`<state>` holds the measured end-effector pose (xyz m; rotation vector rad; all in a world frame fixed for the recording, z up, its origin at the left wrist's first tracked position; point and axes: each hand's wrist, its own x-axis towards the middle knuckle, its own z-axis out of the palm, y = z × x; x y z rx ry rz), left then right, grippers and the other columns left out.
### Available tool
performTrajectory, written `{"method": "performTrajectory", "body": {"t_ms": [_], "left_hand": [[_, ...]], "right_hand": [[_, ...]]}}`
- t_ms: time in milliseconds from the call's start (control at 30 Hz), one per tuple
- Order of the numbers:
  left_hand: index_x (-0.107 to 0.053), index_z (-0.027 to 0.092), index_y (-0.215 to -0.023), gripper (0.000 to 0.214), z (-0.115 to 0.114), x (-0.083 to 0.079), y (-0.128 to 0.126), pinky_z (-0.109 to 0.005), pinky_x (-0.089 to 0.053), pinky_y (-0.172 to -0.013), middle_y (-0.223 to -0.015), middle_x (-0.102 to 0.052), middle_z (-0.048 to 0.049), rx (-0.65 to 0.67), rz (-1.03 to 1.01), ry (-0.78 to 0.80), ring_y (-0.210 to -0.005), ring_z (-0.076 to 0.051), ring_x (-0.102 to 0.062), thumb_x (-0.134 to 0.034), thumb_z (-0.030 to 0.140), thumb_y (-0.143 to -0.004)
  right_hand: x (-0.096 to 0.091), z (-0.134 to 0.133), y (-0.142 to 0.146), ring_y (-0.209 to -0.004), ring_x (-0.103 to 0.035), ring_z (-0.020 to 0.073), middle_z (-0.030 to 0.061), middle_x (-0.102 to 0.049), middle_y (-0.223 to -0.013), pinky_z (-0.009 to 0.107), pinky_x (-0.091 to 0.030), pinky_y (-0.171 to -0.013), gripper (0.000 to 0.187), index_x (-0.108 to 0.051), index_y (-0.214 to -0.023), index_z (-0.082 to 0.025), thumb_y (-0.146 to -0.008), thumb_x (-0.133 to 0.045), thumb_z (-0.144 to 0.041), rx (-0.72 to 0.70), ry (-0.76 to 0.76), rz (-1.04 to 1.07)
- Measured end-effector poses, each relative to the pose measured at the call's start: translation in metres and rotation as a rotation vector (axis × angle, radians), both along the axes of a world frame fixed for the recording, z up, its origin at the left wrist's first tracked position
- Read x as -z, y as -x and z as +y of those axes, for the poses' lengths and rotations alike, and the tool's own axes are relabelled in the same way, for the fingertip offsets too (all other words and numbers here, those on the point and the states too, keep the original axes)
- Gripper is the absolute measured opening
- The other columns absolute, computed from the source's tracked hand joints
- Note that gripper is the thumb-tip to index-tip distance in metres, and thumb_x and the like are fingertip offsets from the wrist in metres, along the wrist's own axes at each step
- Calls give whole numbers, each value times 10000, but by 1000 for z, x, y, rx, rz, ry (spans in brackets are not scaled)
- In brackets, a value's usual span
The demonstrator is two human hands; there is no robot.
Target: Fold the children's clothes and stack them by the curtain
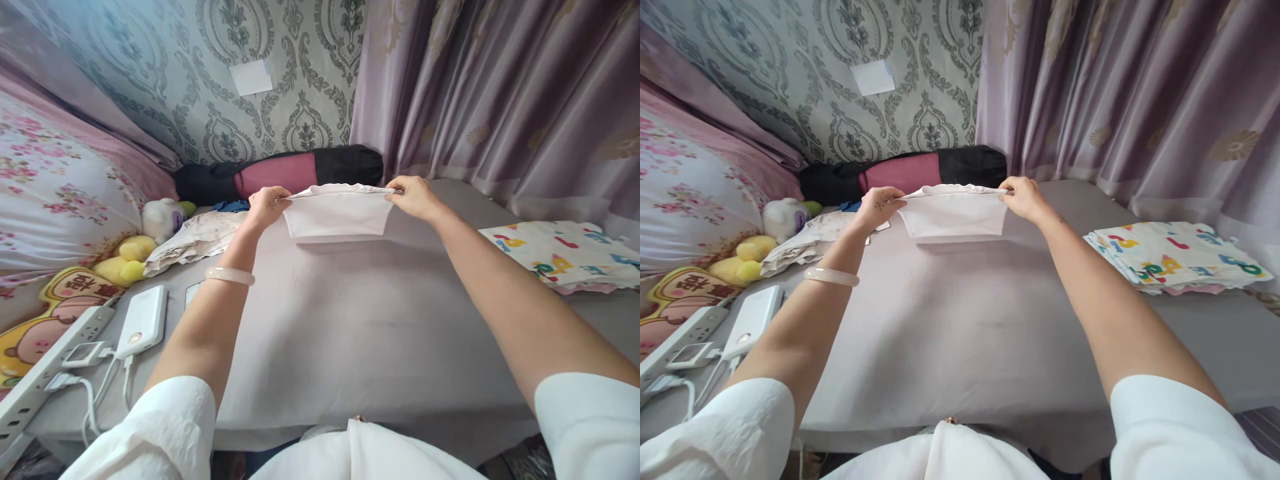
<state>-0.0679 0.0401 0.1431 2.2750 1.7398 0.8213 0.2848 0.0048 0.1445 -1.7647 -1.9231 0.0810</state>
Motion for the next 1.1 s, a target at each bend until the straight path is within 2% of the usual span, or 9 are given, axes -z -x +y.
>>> {"method": "performTrajectory", "body": {"t_ms": [133,300,433,633,1100], "left_hand": [[-720,242,-1074,303,-16,29,-1,-437,-220,-1121,-1007,-738,-35,-34,129,-162,-1064,-236,-603,-487,276,-883],[-718,273,-1020,276,-48,67,10,-480,-184,-1145,-990,-747,-31,56,122,-226,-1039,-234,-609,-464,271,-914],[-715,283,-996,259,-70,86,18,-503,-179,-1154,-986,-751,-26,114,104,-248,-1009,-224,-622,-470,247,-921],[-716,286,-979,257,-88,102,20,-506,-181,-1156,-1007,-753,-20,133,112,-224,-1006,-214,-635,-479,212,-909],[-700,268,-995,328,-109,127,26,-521,-177,-1152,-1054,-758,-14,247,214,-106,-1030,-200,-645,-441,118,-860]], "right_hand": [[25,-16,3,-1014,-609,222,89,-708,-1102,316,-432,-880,221,-695,-1073,-168,-891,-572,-188,-1,-109,-29],[57,-42,-5,-949,-620,240,77,-716,-975,348,-448,-847,160,-689,-911,-205,-866,-540,-169,-142,-242,-40],[73,-65,-8,-930,-631,242,65,-725,-968,361,-453,-844,157,-670,-901,-218,-848,-535,-159,-233,-288,-67],[89,-88,-7,-943,-642,240,56,-734,-997,366,-453,-851,199,-665,-941,-215,-844,-507,-143,-255,-246,-116],[127,-112,-9,-987,-631,228,75,-720,-1040,344,-443,-903,242,-664,-978,-190,-857,-476,-97,-321,-160,-246]]}}
